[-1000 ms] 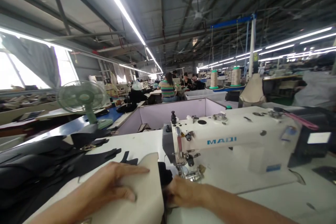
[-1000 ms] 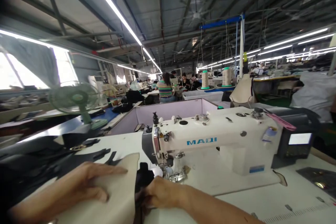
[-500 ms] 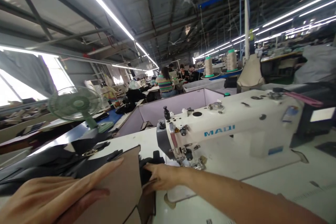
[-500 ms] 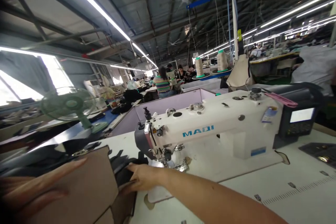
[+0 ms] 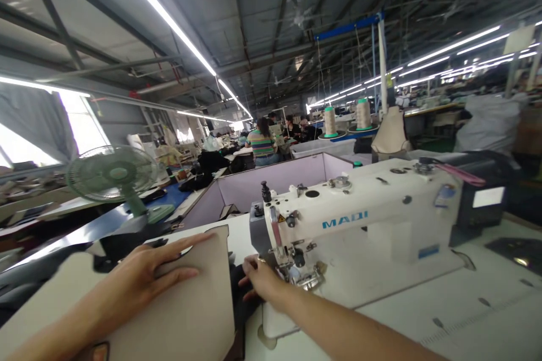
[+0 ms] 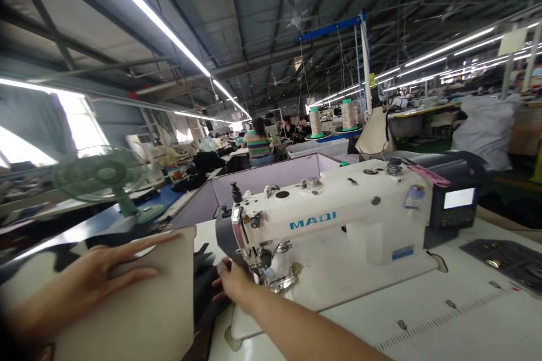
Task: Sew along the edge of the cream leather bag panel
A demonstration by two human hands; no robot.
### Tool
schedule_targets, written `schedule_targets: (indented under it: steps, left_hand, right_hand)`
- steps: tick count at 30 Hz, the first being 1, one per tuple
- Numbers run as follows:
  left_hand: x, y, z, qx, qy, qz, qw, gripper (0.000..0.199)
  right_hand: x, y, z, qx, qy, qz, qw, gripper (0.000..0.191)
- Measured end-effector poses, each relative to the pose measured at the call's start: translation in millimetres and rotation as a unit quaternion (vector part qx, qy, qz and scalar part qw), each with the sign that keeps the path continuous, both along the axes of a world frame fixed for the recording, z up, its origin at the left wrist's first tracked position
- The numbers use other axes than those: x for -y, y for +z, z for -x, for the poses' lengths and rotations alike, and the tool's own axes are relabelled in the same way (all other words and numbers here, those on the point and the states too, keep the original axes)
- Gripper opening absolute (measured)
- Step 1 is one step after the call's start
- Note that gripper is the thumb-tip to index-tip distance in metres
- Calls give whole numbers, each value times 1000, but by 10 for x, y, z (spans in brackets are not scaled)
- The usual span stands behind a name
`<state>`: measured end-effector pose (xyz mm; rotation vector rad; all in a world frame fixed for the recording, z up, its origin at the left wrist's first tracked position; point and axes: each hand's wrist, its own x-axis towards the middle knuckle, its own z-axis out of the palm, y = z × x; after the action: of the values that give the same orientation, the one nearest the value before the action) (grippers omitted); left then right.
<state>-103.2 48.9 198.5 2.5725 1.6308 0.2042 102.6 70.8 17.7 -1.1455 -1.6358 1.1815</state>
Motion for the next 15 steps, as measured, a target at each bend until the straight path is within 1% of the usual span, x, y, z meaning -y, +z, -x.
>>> schedule_targets:
  steps: [1, 2, 3, 4, 6, 8, 9, 10, 11, 13, 15]
  left_hand:
    - [-3, -19, 5, 8, -6, 2, 1000, 58]
    - [-12, -41, 13, 19, -17, 6, 1000, 57]
    - [-26, -63, 26, 32, -30, 8, 999, 56]
    - [-42, -84, 43, 44, -41, 13, 998, 54]
    - [-75, -115, 84, 72, -54, 36, 995, 51]
    - [-102, -130, 109, 105, -70, 67, 990, 50]
    - [-114, -136, 107, 118, -78, 82, 987, 50]
    - [-128, -143, 95, 128, -87, 97, 983, 52]
    - [-143, -154, 72, 134, -96, 111, 980, 53]
    - [-181, -189, 3, 142, -113, 140, 974, 56]
    - [-225, -247, -78, 139, -131, 184, 964, 56]
  right_hand:
    - [43, 35, 34, 30, -13, -27, 999, 41]
    - [104, 74, 43, 59, -9, -61, 996, 38]
    - [176, 114, 24, 88, 11, -96, 991, 34]
    - [254, 153, -23, 113, 46, -128, 984, 30]
    - [396, 212, -180, 155, 139, -176, 962, 34]
    - [480, 233, -362, 203, 216, -227, 928, 35]
    - [496, 229, -438, 232, 237, -255, 908, 41]
    - [495, 218, -493, 263, 245, -278, 891, 50]
    - [482, 204, -526, 294, 241, -294, 877, 53]
    - [432, 182, -530, 335, 219, -303, 865, 42]
    - [385, 178, -495, 340, 219, -298, 865, 31]
